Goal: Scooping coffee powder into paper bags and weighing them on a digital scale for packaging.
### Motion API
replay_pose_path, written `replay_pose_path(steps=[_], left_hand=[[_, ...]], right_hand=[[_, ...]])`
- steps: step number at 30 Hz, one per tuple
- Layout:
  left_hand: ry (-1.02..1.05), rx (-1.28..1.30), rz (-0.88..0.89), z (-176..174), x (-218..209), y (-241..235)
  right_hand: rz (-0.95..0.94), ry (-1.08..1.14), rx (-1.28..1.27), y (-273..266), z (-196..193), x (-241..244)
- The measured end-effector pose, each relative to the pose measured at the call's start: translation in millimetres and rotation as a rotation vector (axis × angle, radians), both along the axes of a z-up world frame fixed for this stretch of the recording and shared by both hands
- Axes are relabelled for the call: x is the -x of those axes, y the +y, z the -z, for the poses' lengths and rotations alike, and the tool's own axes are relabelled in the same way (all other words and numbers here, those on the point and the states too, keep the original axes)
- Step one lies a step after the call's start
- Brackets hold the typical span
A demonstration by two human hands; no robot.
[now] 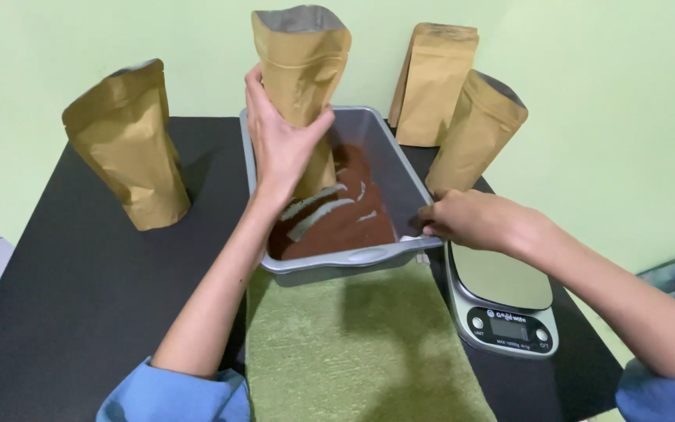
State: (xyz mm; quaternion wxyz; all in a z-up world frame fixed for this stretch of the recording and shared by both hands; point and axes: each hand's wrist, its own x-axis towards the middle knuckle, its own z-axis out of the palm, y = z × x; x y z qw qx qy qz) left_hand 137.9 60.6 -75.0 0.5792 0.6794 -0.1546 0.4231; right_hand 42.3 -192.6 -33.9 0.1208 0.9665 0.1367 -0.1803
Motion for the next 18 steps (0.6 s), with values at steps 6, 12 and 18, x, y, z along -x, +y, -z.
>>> replay_pose_path(steps=[6, 12, 18], left_hand=[[-0.048, 0.104, -0.069, -5.0, 3.4, 9.0], [-0.043, 0.167, -0.032, -2.1, 4.6, 9.6], [-0.022, 0.199, -0.028, 2.2, 5.6, 8.3]], right_hand=[[-0.055, -0.146, 0.134, 8.7, -15.6, -3.1], [-0.176, -0.703, 0.232, 4.6, 37.1, -87.8], [-0.248, -0.841, 0.230, 25.1, 110.9, -169.9]])
